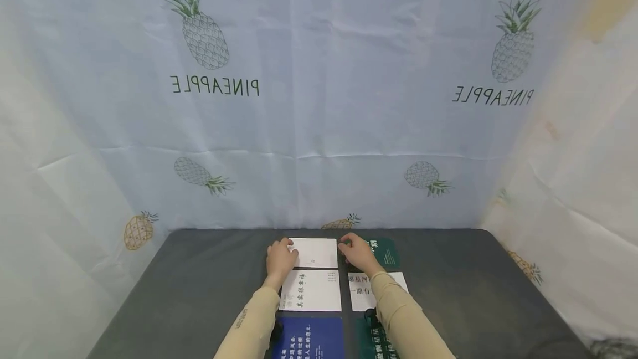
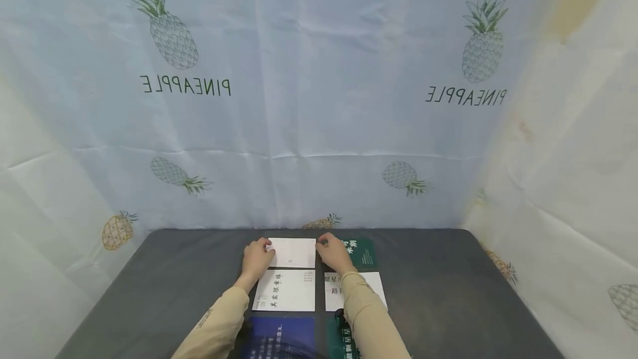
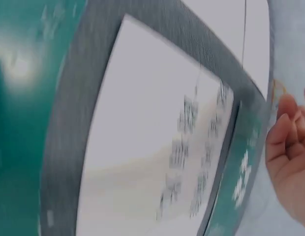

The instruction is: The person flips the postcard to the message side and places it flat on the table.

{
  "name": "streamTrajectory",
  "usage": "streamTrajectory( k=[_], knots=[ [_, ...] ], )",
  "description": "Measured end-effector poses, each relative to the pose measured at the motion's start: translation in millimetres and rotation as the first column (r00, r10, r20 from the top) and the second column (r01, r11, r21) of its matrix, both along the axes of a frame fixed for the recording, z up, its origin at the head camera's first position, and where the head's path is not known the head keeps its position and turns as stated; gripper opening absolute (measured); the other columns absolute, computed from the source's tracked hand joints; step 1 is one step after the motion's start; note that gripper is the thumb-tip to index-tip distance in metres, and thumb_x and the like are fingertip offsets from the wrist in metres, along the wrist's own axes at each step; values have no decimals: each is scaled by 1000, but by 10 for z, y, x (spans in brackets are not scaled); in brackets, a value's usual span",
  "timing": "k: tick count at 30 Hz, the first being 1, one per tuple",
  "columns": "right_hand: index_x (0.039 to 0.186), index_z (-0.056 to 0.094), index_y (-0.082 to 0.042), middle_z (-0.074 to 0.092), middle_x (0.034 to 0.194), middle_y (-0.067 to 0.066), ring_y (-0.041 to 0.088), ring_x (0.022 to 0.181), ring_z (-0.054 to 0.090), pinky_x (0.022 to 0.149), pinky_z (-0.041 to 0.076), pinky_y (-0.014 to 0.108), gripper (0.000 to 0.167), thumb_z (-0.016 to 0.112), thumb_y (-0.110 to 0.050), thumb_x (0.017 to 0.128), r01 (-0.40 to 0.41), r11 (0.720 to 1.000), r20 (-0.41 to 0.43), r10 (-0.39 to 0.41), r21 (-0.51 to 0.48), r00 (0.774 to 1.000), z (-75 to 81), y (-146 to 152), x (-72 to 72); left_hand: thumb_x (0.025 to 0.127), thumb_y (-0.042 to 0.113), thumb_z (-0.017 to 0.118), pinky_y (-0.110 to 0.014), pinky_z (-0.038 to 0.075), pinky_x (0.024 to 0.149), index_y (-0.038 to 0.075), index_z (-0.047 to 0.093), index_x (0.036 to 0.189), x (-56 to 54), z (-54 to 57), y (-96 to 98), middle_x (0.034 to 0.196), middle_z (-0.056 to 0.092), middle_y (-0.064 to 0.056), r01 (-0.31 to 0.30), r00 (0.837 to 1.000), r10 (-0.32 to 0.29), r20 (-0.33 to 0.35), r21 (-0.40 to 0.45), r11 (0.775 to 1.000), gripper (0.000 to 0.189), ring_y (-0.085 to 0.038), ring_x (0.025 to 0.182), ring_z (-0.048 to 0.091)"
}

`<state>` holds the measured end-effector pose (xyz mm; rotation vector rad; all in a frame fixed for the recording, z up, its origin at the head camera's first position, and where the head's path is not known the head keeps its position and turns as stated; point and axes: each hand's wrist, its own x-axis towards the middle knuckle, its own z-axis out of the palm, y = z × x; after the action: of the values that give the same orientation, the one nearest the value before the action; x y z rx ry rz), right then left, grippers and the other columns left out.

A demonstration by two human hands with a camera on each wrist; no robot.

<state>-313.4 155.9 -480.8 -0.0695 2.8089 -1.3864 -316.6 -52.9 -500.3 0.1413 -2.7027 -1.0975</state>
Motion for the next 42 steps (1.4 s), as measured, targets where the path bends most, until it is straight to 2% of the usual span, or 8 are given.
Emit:
streamTrajectory(
  k=[8,13,17,21,24,31,38,42],
  knots=[
    [119,56,-1,61,82,13,17,66,58,60,45,29,31,54,-18,93,65,998,6,-65,-11,998,75,497,-28,83,15,62,-39,39,72,2,65,100,13,163,458,87,60,-12,179,979,-183,-86,-55,982,21,-25,85,48],
    [121,54,1,59,81,13,19,67,56,60,42,31,32,49,-10,91,155,987,-4,-155,36,988,5,804,20,83,17,62,-40,37,73,-1,62,107,96,155,765,87,62,-13,320,947,-320,-9,-1,947,30,-22,83,45],
    [123,50,7,60,97,23,31,84,59,71,47,41,37,49,-9,89,229,967,-45,-225,109,973,-83,965,99,84,23,62,-48,40,85,-2,55,118,157,147,938,104,62,-17,375,920,-386,73,130,918,43,-27,94,47],
    [127,43,11,55,116,31,42,107,54,86,45,51,43,47,-12,91,298,947,-29,-296,123,955,-171,1063,159,91,31,52,-54,38,98,-2,46,130,188,134,1053,127,53,-23,359,896,-417,154,300,884,52,-40,119,45],
    [130,39,11,53,119,32,44,110,52,89,44,52,46,45,-13,92,327,940,-8,-328,98,945,-180,1093,171,96,37,40,-55,34,103,-2,40,135,174,123,1098,136,46,-24,315,891,-410,194,385,867,56,-42,130,39],
    [132,39,9,49,126,32,44,115,49,93,42,53,46,44,-12,92,397,917,35,-398,19,917,-181,1071,144,97,42,31,-55,35,102,0,43,134,136,105,1090,136,48,-20,273,882,-411,230,462,844,56,-39,129,42],
    [131,39,11,53,115,31,33,93,60,79,50,38,47,47,-9,89,466,875,106,-455,-130,884,-211,1054,127,97,44,32,-57,33,103,1,44,132,130,88,1061,137,47,-20,227,884,-403,236,538,812,57,-40,131,39],
    [132,38,13,50,116,32,27,88,59,75,51,31,49,48,-6,87,462,866,132,-444,-192,886,-192,1053,166,96,48,32,-56,32,104,0,43,133,132,77,1057,138,45,-20,214,885,-399,239,551,806,62,-40,132,37]
  ],
)
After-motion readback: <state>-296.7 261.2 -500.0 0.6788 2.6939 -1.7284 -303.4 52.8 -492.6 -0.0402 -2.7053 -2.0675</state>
